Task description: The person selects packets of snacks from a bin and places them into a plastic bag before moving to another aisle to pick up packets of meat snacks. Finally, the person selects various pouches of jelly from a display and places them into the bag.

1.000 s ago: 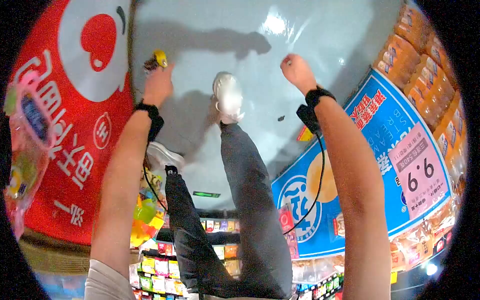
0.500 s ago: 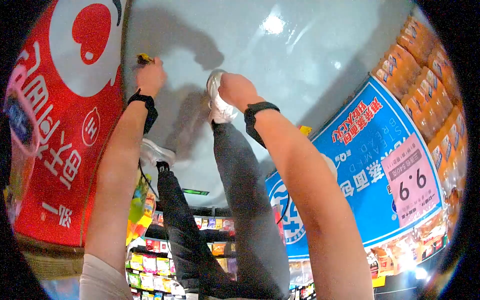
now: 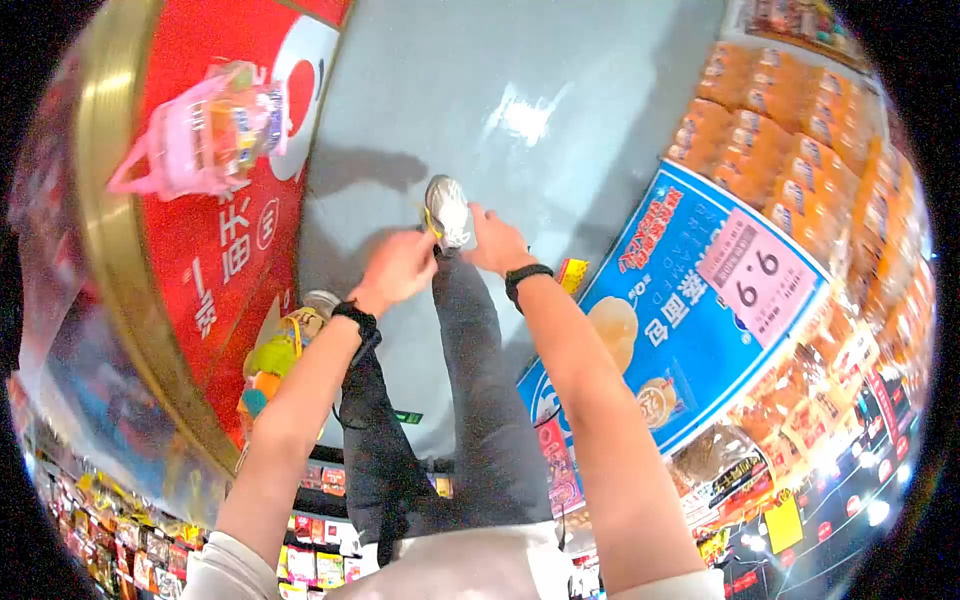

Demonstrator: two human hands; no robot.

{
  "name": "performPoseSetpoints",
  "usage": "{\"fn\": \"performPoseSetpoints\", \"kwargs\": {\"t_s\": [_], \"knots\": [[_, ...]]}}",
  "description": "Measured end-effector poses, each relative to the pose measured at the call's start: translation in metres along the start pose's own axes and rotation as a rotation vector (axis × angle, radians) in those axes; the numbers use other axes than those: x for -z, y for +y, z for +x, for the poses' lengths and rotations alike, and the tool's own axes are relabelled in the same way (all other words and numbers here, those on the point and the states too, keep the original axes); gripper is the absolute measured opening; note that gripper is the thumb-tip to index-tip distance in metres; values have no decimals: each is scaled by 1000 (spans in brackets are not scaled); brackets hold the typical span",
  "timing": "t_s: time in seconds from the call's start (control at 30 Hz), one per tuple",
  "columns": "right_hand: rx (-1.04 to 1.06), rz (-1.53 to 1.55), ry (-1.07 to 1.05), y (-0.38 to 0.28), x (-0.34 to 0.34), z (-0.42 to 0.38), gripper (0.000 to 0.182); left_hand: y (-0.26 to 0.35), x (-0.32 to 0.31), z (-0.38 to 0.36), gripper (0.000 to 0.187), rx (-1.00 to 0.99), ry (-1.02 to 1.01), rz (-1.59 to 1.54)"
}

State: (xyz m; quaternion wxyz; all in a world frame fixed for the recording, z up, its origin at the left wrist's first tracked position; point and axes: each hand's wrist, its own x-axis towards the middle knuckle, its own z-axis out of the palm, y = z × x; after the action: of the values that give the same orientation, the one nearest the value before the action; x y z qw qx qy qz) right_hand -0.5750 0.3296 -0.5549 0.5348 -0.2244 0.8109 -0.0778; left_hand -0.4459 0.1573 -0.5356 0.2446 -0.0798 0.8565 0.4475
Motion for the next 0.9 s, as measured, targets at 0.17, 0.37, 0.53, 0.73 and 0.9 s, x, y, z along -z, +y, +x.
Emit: {"fn": "performPoseSetpoints", "kwargs": {"t_s": [0.17,0.37,0.53,0.73,0.9], "knots": [[230,54,101,-39,-8,-97,84,80,40,-89,23,-229,201,-104],[260,233,5,-140,-56,-194,74,133,120,-245,24,-236,457,-160],[509,910,-6,-270,-108,-263,30,130,166,-387,29,-216,672,-119],[740,414,66,-433,-133,-350,16,139,213,-590,34,-158,922,-41],[838,563,168,-514,-129,-375,21,121,186,-710,27,87,1183,-65]]}}
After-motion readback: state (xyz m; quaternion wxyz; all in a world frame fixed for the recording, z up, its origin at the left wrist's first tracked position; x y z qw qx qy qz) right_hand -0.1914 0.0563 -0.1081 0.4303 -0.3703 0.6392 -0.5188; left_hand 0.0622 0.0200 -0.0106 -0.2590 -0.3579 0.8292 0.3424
